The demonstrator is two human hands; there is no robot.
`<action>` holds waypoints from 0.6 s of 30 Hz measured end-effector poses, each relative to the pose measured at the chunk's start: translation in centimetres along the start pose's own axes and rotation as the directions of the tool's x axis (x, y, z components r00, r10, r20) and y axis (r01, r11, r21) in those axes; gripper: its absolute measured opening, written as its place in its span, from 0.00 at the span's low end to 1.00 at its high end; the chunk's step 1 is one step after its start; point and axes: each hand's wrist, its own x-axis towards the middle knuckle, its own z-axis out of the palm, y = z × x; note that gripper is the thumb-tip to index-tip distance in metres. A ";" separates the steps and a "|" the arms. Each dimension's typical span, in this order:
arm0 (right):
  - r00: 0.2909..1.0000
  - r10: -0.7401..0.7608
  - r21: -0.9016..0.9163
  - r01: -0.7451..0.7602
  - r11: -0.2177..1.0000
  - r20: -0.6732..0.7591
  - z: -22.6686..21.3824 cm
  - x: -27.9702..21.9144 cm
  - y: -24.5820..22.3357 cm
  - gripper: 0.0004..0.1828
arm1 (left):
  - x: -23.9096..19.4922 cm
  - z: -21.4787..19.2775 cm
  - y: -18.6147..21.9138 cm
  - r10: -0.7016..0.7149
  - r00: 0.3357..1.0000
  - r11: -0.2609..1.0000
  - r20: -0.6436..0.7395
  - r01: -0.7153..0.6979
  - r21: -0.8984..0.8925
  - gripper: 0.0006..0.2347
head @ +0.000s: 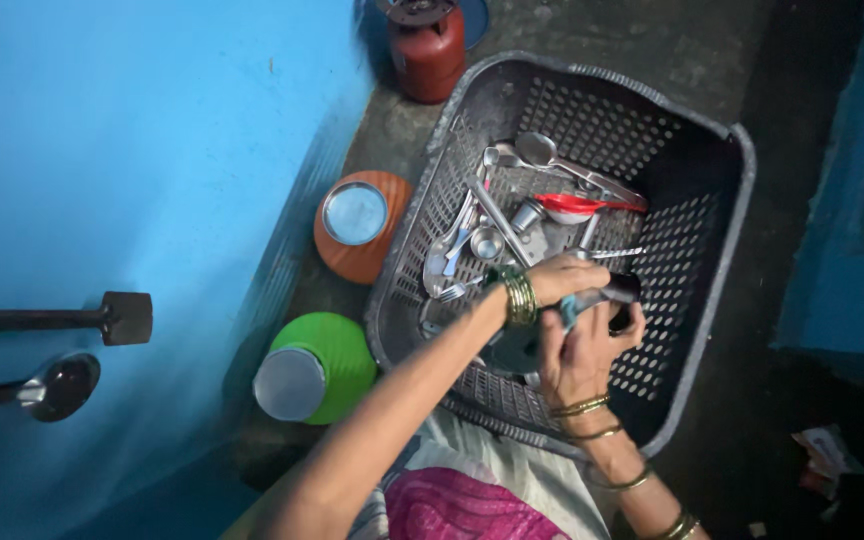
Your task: The person wipes various metal kitchen utensils and containers with a cloth. They pick up each item from a black plastic basket, dry it thoroughly, and place it back into the basket. The items include cups, spoons, and a strainer.
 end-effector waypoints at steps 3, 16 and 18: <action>0.988 -0.148 -0.085 0.152 0.985 0.050 -0.8 0.4 0.4 0.16 | -0.3 0.0 -0.8 -0.128 0.991 0.992 0.028 0.128 -0.018 0.19; 0.755 0.650 0.681 -0.523 0.513 0.091 -0.1 5.0 4.9 0.16 | -4.6 4.2 3.8 -0.030 0.895 0.930 -0.445 -0.139 -0.341 0.13; 0.714 0.691 0.746 -0.521 0.416 0.113 0.6 5.2 5.5 0.18 | -4.7 4.3 4.5 0.237 0.776 0.954 -0.584 -0.301 -0.014 0.15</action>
